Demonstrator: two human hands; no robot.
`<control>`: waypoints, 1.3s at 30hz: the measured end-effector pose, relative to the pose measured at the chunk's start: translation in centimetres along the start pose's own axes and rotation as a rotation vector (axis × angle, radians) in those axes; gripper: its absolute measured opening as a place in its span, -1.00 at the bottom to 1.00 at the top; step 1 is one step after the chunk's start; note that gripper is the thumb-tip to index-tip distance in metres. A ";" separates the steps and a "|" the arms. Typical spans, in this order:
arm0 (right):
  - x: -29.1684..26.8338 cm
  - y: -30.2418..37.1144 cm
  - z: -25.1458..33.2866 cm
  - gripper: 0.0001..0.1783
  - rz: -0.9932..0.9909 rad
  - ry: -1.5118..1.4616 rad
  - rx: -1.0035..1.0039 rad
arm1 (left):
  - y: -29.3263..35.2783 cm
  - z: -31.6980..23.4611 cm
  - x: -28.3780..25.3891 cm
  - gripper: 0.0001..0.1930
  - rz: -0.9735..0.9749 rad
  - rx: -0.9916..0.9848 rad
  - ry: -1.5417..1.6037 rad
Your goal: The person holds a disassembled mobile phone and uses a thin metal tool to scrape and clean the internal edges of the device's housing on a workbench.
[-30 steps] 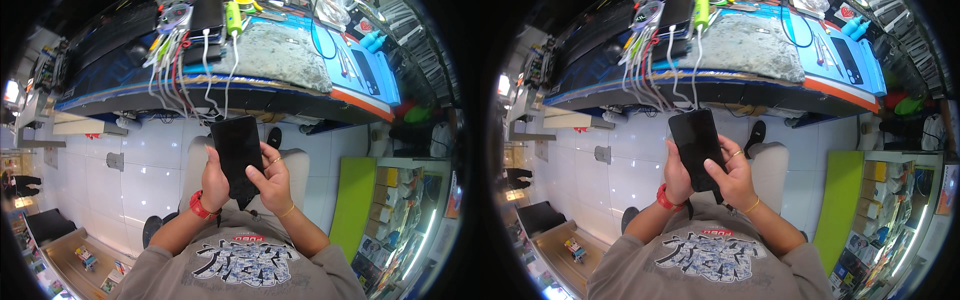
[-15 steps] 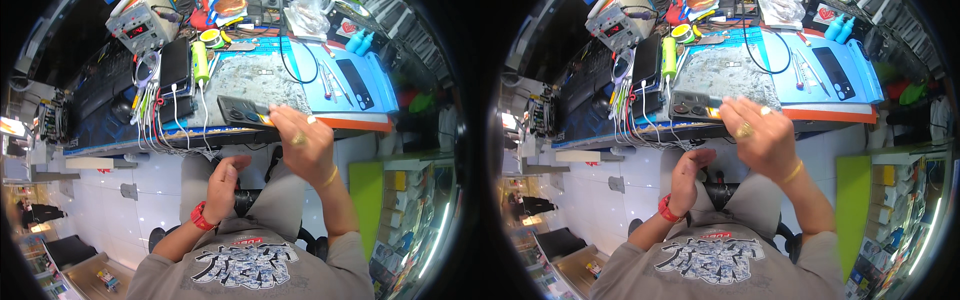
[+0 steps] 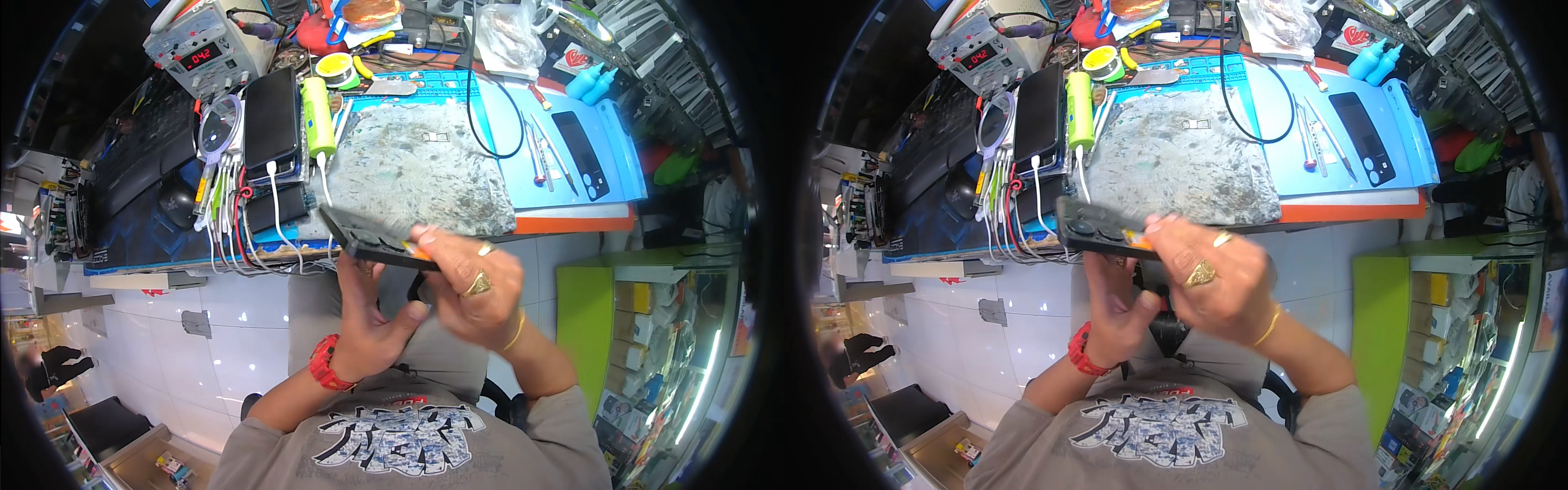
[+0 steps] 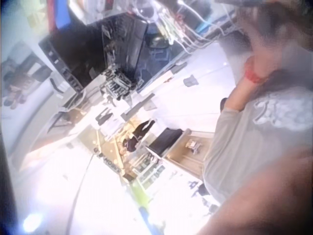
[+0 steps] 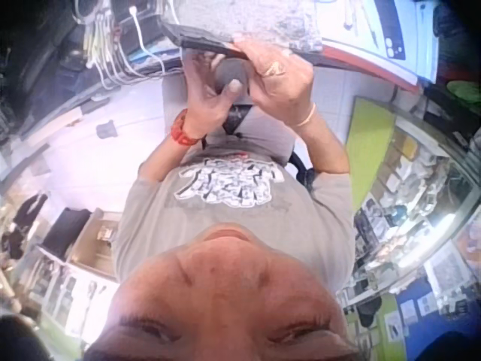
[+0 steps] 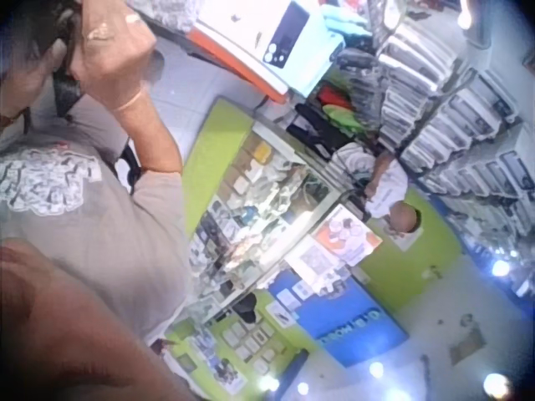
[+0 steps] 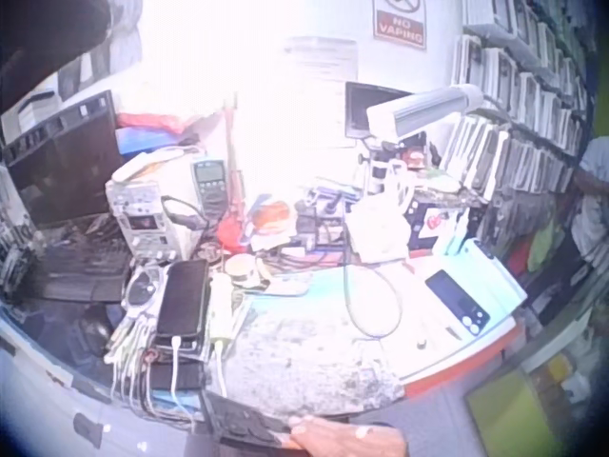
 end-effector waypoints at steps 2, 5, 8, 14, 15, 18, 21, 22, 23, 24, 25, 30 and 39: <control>1.3 0.9 -1.1 -0.55 0.156 -0.261 0.405 | -1.4 -1.1 1.2 0.05 -0.090 0.069 0.104; 2.0 1.5 -0.9 -0.55 0.028 -0.308 0.403 | -2.1 0.0 1.2 -0.09 -0.146 -0.186 0.037; 3.2 1.9 -0.4 -0.51 0.302 -0.396 0.426 | -2.0 0.4 -0.1 -0.34 -0.151 -0.305 0.070; 0.1 -4.5 -6.3 -0.72 0.303 0.027 0.446 | 0.2 -0.3 -4.5 -0.35 -0.087 -0.408 -0.011; -0.1 -6.2 -8.1 -0.74 0.207 0.108 0.432 | 0.6 -0.7 -4.4 -0.29 -0.043 -0.397 -0.045; 2.5 -8.6 -13.0 -0.75 0.227 0.392 0.430 | 2.1 -1.8 -4.9 -0.18 0.082 -0.308 -0.202; 4.2 -10.2 -14.5 -0.75 0.286 0.551 0.423 | 1.9 -5.4 -4.9 -0.10 0.193 -0.093 -0.560; 4.6 -10.2 -14.9 -0.75 0.314 0.584 0.420 | 1.7 -6.9 -4.7 -0.09 0.257 0.038 -0.748; 4.8 -10.3 -15.4 -0.76 0.348 0.579 0.447 | 1.6 -8.0 -4.4 -0.09 0.323 0.171 -0.935; 4.9 -10.4 -15.3 -0.77 0.382 0.571 0.475 | 1.8 -8.3 -4.5 -0.05 0.358 0.234 -0.944; 5.1 -10.5 -15.6 -0.78 0.414 0.563 0.504 | 2.0 -8.5 -4.5 -0.03 0.415 0.292 -1.007; 5.9 -12.0 -18.1 -0.73 0.527 0.488 0.563 | 3.8 -9.0 -3.8 -0.05 0.650 0.594 -1.256; 5.9 -12.6 -18.8 -0.66 0.550 0.432 0.631 | 3.9 -8.9 -3.5 -0.16 0.699 0.673 -1.274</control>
Point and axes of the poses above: each hand's wrist, its own y-axis away from the middle knuckle, its own x-axis out of the palm, z = x × y, the point moved 10 cm from there along -y, towards the middle knuckle, and after that the axes turned 14 degrees about x, right-handed, at the moved point
